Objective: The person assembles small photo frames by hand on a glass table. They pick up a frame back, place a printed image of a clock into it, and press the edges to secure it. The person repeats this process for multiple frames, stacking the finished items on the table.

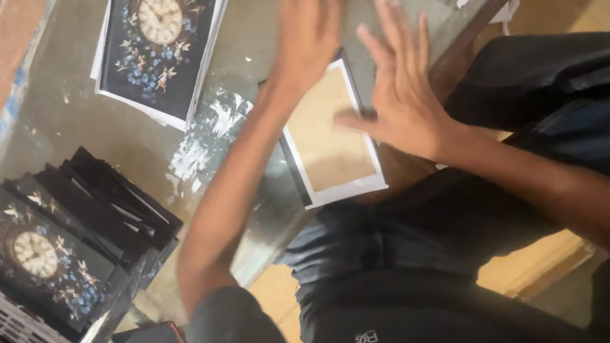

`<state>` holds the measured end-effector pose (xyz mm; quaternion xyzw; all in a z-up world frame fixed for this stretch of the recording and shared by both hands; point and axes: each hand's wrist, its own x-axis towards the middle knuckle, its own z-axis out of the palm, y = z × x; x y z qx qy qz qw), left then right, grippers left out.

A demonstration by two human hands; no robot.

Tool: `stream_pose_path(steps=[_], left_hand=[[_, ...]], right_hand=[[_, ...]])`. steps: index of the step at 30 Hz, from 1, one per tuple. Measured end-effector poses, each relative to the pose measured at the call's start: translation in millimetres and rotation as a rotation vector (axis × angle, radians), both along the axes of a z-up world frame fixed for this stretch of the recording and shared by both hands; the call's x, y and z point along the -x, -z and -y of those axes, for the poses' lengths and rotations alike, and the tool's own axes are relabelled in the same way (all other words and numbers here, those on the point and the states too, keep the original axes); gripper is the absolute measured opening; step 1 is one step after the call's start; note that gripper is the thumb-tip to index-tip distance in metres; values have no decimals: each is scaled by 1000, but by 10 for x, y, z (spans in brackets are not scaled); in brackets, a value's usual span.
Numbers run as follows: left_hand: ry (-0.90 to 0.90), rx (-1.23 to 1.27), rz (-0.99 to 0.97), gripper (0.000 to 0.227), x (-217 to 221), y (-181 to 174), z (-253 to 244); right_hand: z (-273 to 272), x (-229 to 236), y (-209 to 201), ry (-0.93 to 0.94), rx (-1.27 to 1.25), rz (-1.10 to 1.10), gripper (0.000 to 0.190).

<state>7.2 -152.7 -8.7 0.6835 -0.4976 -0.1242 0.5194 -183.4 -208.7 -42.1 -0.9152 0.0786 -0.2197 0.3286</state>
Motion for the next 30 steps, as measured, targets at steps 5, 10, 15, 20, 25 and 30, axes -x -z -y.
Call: stream_pose_path(steps=[5,10,15,20,25,30], left_hand=[[-144,-711,456,37,64,-407,-442],[118,-728,163,29,-101,-848,-798],[-428,-42,-458,24,163,-1130,-1323],[184,-443,-264,39,243,-894,-1484],[-63,-156,-777,31,394,-461,-1400],[-223,110,-1026,33,335,-279,-1367]], right_hand=[[-91,62,-254,-181,-41,-209,129],[-15,102,-238,-114,27,-133,123],[142,59,-112,150,-351,324,108],[286,-99,-269,43,-1299,153,46],[47,-64,-385,-28,-1212,-25,18],[63,-222,-430,-134,-1329,41,39]])
